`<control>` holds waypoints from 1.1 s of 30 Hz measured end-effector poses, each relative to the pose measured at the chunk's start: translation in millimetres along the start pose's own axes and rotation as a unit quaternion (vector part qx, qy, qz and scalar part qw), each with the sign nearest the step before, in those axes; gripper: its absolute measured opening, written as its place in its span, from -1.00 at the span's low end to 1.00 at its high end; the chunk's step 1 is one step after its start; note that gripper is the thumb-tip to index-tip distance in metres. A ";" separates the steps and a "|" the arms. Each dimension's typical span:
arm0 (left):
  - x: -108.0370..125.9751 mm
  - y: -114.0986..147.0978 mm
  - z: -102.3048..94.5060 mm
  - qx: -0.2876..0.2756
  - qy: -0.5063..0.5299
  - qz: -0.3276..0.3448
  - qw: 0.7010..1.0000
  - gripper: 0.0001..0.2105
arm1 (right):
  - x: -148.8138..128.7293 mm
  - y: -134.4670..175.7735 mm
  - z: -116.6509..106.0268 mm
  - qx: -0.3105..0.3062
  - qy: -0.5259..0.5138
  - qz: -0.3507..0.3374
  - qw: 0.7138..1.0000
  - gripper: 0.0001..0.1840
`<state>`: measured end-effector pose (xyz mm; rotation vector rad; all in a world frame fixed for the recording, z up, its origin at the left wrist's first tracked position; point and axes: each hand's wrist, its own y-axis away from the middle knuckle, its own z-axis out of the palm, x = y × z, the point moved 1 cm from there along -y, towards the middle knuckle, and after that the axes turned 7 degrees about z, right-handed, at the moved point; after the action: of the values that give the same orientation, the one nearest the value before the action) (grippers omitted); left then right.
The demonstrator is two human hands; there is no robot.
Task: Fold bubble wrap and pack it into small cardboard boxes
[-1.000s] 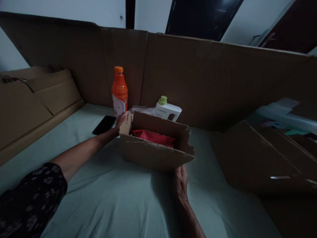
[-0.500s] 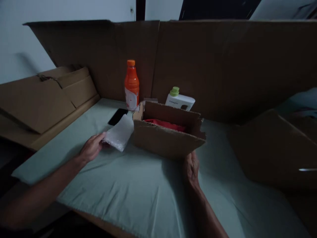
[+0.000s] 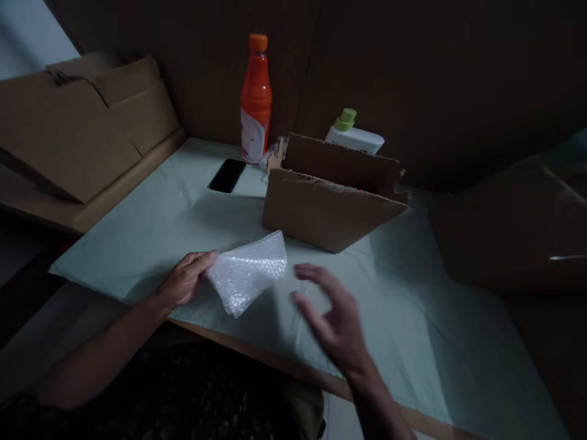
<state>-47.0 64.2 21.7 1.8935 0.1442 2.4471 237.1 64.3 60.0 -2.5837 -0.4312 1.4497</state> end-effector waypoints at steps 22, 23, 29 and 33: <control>-27.0 23.1 50.6 -0.034 -0.066 0.010 0.997 -0.38 | 5.0 23.4 75.9 -0.143 -0.104 0.077 0.981 -0.69; -26.9 23.8 50.3 -0.024 -0.082 0.013 0.996 -0.42 | 3.2 23.7 77.1 -0.138 -0.122 0.093 0.978 -0.70; -4.9 14.4 21.9 -0.042 -0.047 -0.036 0.997 -0.58 | 9.3 25.2 42.1 0.000 -0.180 0.208 0.962 -0.61; 25.7 -3.5 -8.0 -0.050 -0.082 -0.054 0.994 -0.48 | 34.2 33.8 -19.9 0.143 -0.090 0.213 0.962 -0.64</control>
<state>-61.3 69.6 44.2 1.9775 0.1119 2.1775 276.8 43.4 33.7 -2.4096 0.3217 1.7330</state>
